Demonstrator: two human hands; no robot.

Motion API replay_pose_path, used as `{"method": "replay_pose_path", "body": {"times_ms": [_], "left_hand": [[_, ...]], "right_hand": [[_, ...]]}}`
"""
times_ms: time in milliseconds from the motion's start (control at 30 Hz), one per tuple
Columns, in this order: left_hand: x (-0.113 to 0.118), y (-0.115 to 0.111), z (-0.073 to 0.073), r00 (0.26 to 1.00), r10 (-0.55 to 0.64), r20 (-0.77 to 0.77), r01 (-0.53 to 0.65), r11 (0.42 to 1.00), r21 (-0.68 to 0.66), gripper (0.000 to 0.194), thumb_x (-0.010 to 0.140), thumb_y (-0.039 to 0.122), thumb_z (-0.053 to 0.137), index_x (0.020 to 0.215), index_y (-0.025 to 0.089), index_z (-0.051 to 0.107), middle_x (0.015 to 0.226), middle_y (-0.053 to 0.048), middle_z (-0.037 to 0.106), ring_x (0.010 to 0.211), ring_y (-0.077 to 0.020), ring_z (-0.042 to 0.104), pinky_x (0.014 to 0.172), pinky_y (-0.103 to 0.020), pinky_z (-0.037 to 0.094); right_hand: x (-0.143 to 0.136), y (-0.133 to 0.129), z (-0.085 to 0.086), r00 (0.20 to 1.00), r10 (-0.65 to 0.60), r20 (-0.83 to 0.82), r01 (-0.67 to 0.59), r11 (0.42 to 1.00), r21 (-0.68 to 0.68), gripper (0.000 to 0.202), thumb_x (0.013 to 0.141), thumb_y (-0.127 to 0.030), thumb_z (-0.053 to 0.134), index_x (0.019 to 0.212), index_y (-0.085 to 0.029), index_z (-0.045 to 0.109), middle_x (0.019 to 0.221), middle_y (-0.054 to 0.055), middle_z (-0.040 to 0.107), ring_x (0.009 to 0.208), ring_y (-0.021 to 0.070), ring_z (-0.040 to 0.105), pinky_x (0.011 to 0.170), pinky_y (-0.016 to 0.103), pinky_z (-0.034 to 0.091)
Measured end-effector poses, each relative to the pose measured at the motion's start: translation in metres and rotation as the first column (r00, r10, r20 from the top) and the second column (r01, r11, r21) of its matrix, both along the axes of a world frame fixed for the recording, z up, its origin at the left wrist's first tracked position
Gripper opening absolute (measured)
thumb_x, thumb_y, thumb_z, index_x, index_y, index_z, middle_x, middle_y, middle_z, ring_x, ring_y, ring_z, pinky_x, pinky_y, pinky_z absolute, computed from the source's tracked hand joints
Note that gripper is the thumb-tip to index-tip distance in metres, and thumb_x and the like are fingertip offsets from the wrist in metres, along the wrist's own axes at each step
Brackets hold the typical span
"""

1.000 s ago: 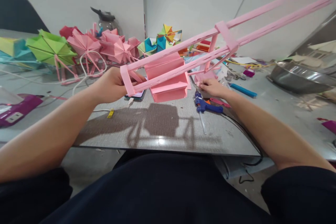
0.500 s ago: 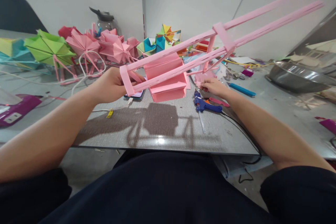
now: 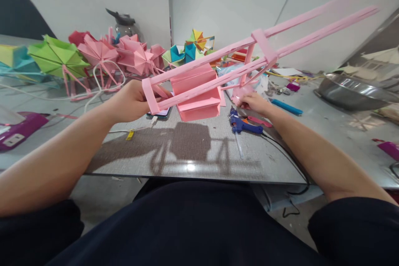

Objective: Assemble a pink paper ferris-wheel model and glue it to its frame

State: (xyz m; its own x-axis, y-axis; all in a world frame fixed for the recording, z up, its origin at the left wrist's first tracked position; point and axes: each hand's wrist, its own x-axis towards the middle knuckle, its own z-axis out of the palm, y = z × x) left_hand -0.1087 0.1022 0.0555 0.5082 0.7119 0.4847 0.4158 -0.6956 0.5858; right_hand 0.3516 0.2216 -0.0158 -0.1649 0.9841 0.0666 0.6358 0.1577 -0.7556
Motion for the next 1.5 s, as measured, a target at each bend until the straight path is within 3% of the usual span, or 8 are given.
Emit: {"method": "replay_pose_path", "body": {"times_ms": [100, 267, 500, 700, 1100, 1500], "left_hand": [[0.000, 0.000, 0.000, 1.000, 0.012, 0.012, -0.012, 1.000, 0.005, 0.037, 0.088, 0.045, 0.079, 0.097, 0.011, 0.086, 0.086, -0.012, 0.082, 0.065, -0.0150, 0.063, 0.054, -0.026, 0.053], [0.002, -0.002, 0.002, 1.000, -0.011, 0.007, 0.011, 1.000, 0.013, 0.031, 0.089, 0.040, 0.077, 0.096, 0.011, 0.085, 0.063, -0.004, 0.070, 0.063, -0.0157, 0.063, 0.053, -0.025, 0.052], [0.003, -0.003, 0.003, 1.000, -0.003, 0.006, 0.003, 1.000, 0.011, 0.034, 0.089, 0.042, 0.077, 0.096, 0.010, 0.085, 0.059, -0.002, 0.066, 0.057, -0.0134, 0.056, 0.049, -0.025, 0.047], [0.001, -0.001, 0.002, 1.000, 0.002, -0.006, -0.002, 1.000, -0.009, 0.039, 0.089, 0.046, 0.077, 0.098, 0.009, 0.085, 0.065, -0.005, 0.071, 0.059, -0.0154, 0.060, 0.052, -0.028, 0.052], [-0.002, 0.001, -0.002, 1.000, 0.010, 0.004, -0.010, 1.000, -0.004, 0.039, 0.088, 0.048, 0.080, 0.101, 0.011, 0.085, 0.098, -0.015, 0.085, 0.073, -0.0189, 0.071, 0.066, -0.032, 0.062], [-0.001, -0.002, 0.002, 1.000, 0.005, -0.017, -0.005, 1.000, 0.000, 0.031, 0.088, 0.038, 0.078, 0.105, 0.014, 0.087, 0.103, -0.013, 0.087, 0.085, -0.0213, 0.075, 0.075, -0.031, 0.063]], "right_hand": [[0.002, 0.002, 0.000, 0.999, 0.023, -0.029, -0.023, 1.000, -0.014, 0.014, 0.074, -0.032, 0.072, 0.067, -0.021, 0.076, 0.072, 0.005, 0.073, 0.073, 0.0197, 0.061, 0.066, 0.031, 0.049], [0.006, 0.004, -0.003, 0.997, 0.059, -0.042, -0.060, 0.998, -0.029, 0.008, 0.063, -0.023, 0.074, 0.071, -0.021, 0.075, 0.081, 0.004, 0.077, 0.083, 0.0226, 0.068, 0.078, 0.034, 0.054], [0.011, 0.003, -0.002, 0.991, 0.123, 0.060, -0.125, 0.992, 0.031, 0.013, 0.071, -0.030, 0.080, 0.081, -0.022, 0.079, 0.089, 0.005, 0.080, 0.090, 0.0255, 0.070, 0.093, 0.042, 0.055], [0.013, 0.003, -0.003, 0.975, 0.161, 0.157, -0.174, 0.982, 0.079, 0.020, 0.073, -0.037, 0.080, 0.084, -0.021, 0.078, 0.082, 0.004, 0.077, 0.083, 0.0243, 0.069, 0.086, 0.041, 0.056], [0.009, -0.001, -0.010, 0.982, 0.137, 0.130, -0.158, 0.972, 0.173, 0.025, 0.077, -0.041, 0.081, 0.082, -0.024, 0.062, 0.077, 0.000, 0.065, 0.074, 0.0188, 0.058, 0.072, 0.034, 0.046], [0.006, -0.006, -0.009, 0.986, 0.117, 0.115, -0.138, 0.971, 0.195, 0.034, 0.076, -0.050, 0.080, 0.083, -0.025, 0.059, 0.079, 0.000, 0.061, 0.077, 0.0206, 0.056, 0.075, 0.036, 0.044]]}}
